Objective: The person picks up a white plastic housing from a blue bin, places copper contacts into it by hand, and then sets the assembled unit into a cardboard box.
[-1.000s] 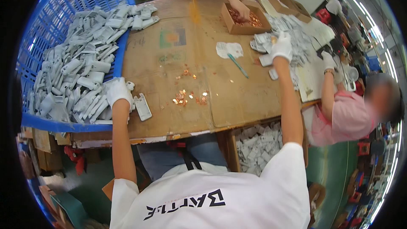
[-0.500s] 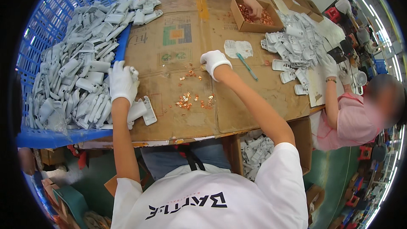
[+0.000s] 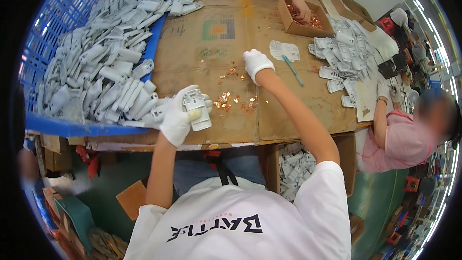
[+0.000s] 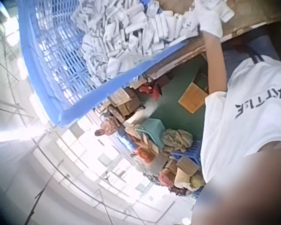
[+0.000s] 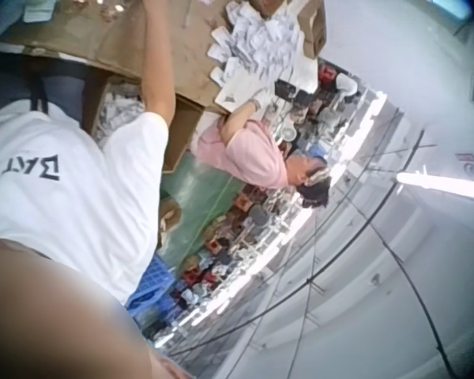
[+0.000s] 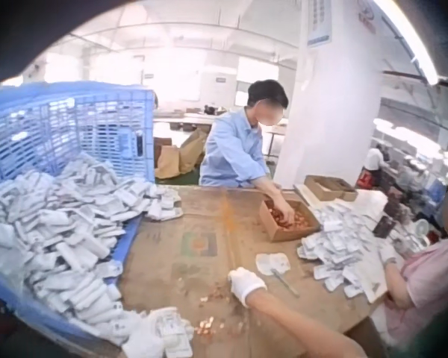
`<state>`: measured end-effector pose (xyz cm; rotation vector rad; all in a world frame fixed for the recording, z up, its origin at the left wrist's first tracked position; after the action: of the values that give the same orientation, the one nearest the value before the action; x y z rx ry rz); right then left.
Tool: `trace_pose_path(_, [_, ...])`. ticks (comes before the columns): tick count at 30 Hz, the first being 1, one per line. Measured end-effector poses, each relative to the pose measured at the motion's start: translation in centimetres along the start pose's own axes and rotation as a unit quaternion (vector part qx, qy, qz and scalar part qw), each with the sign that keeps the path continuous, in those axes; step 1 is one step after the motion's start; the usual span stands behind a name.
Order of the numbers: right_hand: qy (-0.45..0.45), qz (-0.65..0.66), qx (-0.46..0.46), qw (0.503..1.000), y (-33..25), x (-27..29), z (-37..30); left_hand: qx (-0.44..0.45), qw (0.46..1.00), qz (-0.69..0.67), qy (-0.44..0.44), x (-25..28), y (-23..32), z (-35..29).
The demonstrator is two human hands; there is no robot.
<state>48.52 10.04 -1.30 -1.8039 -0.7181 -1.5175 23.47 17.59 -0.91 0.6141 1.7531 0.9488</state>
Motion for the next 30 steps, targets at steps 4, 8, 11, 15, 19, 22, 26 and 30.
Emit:
trace_pose_path(4, [0.062,0.347,0.07,0.933,-6.1,5.5,-6.6,-0.088,0.91,0.361,0.184,0.4,1.5,-2.9])
trace_pose_path(8, [0.109,0.348,0.211,0.907,-14.8,6.9,-15.6,-0.084,0.864,0.451,0.206,-2.0,2.5,-5.4])
trace_pose_path(11, [0.169,0.29,0.199,0.921,-15.5,6.2,-17.1,-0.079,0.851,0.47,0.22,-2.8,2.3,-6.6])
trace_pose_path(15, [0.2,0.28,0.188,0.92,-16.4,6.0,-18.3,-0.067,0.852,0.464,0.234,-2.8,1.6,-8.1])
trace_pose_path(19, [0.117,0.339,0.107,0.927,-15.3,4.5,-18.6,-0.015,0.836,0.504,0.218,-2.9,-0.3,-9.4])
trace_pose_path(22, [-0.103,0.462,-0.041,0.88,-13.1,-0.5,-19.2,-0.043,0.844,0.503,0.182,-3.3,-2.2,-10.9])
trace_pose_path(26, [-0.219,0.463,-0.034,0.858,-13.0,-4.3,-22.7,-0.045,0.836,0.531,0.129,-4.3,-5.7,-13.0])
trace_pose_path(30, [-0.182,0.639,-0.127,0.736,-12.1,-8.3,-27.0,0.0,0.853,0.503,0.137,-4.4,-8.3,-14.6])
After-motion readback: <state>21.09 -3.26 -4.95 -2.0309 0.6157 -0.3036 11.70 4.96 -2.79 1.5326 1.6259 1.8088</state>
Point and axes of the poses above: each hand's wrist, its own z-axis towards the middle knuckle, its own x-axis out of the back of the hand, y = z × x, the point moved 9 cm from there along z, towards the middle knuckle, and after that the axes turned 4 degrees about -y, right-handed, at the moved point
